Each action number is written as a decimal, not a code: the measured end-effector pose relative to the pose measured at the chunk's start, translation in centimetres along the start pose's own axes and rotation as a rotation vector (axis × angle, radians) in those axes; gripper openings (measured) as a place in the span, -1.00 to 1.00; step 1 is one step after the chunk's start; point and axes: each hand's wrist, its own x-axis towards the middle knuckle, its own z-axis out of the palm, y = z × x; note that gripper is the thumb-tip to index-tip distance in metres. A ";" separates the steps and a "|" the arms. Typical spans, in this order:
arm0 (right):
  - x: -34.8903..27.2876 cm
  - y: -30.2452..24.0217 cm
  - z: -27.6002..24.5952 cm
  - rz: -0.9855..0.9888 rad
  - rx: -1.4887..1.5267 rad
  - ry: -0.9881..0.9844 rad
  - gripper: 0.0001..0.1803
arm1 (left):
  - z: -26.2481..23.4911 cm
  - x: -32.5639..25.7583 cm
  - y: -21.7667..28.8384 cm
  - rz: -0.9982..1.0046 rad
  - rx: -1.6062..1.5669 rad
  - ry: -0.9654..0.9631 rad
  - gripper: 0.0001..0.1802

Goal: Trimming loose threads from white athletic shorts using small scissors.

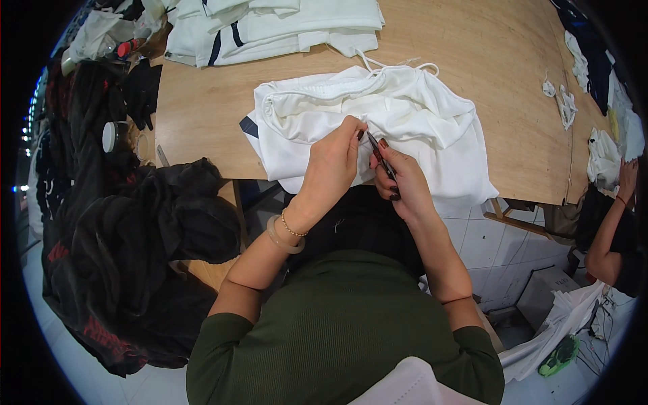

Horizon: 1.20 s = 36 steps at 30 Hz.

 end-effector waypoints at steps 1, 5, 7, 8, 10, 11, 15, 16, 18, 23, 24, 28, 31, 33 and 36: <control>0.0 0.0 -0.1 -0.007 -0.012 -0.010 -0.58 | -0.3 0.0 -0.2 -0.002 0.002 0.003 -0.84; -2.3 -1.2 -1.7 -0.161 -0.175 -0.136 -0.63 | -4.4 0.6 -0.8 -0.081 -0.310 0.310 -0.83; -4.2 -3.3 -3.8 -0.343 -0.246 0.081 -0.58 | -8.6 1.1 -4.2 -0.166 -0.256 0.555 -0.78; -4.2 -4.4 -5.4 -0.516 -0.217 0.186 -0.59 | -10.6 1.3 -5.7 -0.222 -0.247 0.597 -0.77; -3.7 -7.1 -8.9 -0.687 -0.156 0.459 -0.69 | -13.9 1.2 -8.3 -0.273 -0.230 0.647 -0.75; -3.3 -8.0 -10.9 -0.693 -0.155 0.454 -0.69 | -14.8 1.0 -10.0 -0.361 -0.287 0.522 -0.75; -0.3 -8.9 -14.5 -0.562 -0.364 0.636 -0.85 | -11.7 1.9 -9.8 -0.451 -0.415 0.156 -0.72; 1.2 -8.8 -14.6 -0.514 -0.477 0.680 -0.87 | -10.8 2.3 -9.2 -0.477 -0.405 0.081 -0.70; 4.3 -8.0 -15.9 -0.585 -0.497 0.663 -0.84 | -9.9 3.0 -9.2 -0.470 -0.494 0.050 -0.67; 2.6 -10.5 -10.5 -0.378 -0.557 0.374 -0.85 | -9.0 3.3 -8.8 -0.416 -0.690 -0.168 -0.68; 2.3 -10.7 -10.1 -0.313 -0.622 0.313 -0.84 | -8.7 3.3 -8.3 -0.393 -0.710 -0.188 -0.70; 1.5 -11.0 -10.6 -0.271 -0.640 0.143 -0.80 | -8.8 3.4 -8.7 -0.297 -0.657 -0.262 -0.80; 0.3 -10.9 -10.4 -0.344 -0.688 0.124 -0.76 | -8.4 3.5 -7.7 -0.271 -0.566 -0.154 -0.87; 0.6 -10.2 -10.2 -0.573 -0.686 0.183 -0.78 | -8.7 3.9 -7.4 -0.225 -0.501 -0.095 -0.86; 0.3 -12.6 -12.3 -0.852 -1.073 0.729 -0.78 | -11.2 5.0 -7.4 -0.091 0.009 0.289 -0.82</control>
